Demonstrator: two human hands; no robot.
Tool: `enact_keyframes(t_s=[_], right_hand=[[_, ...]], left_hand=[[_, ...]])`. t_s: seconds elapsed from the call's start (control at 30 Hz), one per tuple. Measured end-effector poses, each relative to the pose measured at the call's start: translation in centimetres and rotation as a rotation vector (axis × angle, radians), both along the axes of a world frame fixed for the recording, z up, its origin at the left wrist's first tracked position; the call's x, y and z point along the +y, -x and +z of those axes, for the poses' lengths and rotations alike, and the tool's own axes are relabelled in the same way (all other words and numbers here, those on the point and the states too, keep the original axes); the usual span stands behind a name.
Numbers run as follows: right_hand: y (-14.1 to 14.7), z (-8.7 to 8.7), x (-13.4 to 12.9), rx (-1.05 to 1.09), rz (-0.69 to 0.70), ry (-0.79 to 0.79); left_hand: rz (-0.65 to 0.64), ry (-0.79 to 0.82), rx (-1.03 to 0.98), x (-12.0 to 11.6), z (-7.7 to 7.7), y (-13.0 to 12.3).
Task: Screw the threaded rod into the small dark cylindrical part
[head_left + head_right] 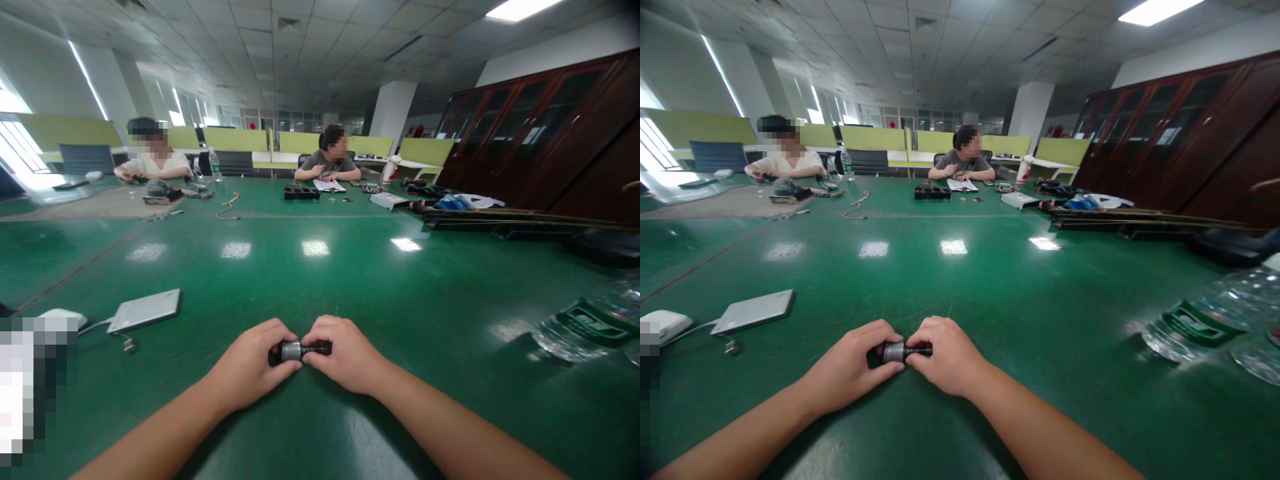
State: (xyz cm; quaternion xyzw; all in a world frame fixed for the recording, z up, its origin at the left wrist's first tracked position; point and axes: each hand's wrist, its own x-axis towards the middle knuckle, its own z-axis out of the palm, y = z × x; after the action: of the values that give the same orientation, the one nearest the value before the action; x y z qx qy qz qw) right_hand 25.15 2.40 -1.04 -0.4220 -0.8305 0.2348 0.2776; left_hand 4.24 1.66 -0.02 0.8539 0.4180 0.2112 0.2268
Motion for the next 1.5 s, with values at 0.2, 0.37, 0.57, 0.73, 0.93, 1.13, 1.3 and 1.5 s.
enact_keyframes(t_s=[0.2,0.37,0.57,0.73,0.93,1.13,1.3,1.5], right_hand=[[0.00,-0.04,-0.02,0.002,0.009,-0.016],[-0.07,0.03,-0.01,0.008,0.013,-0.016],[-0.12,-0.01,0.01,0.007,0.019,-0.017],[-0.27,0.04,-0.16,-0.002,0.026,-0.023],[-0.40,0.14,-0.29,-0.016,0.004,-0.026],[-0.39,0.27,-0.45,-0.021,0.011,-0.024],[-0.44,0.32,-0.31,-0.017,0.010,-0.024],[-0.75,0.43,-0.25,-0.024,0.013,-0.019]], left_hand=[[-0.002,-0.007,-0.008,-0.06,0.14,0.03],[0.000,0.000,-0.003,-0.08,0.28,0.06],[0.004,0.003,0.001,-0.15,0.37,0.12],[0.002,0.014,0.001,-0.18,0.43,0.16],[0.002,0.016,0.009,-0.17,0.47,0.21],[-0.001,0.005,0.008,-0.29,0.45,0.30],[0.000,0.001,0.009,-0.29,0.45,0.38],[0.006,-0.001,0.014,-0.37,0.58,0.31]])
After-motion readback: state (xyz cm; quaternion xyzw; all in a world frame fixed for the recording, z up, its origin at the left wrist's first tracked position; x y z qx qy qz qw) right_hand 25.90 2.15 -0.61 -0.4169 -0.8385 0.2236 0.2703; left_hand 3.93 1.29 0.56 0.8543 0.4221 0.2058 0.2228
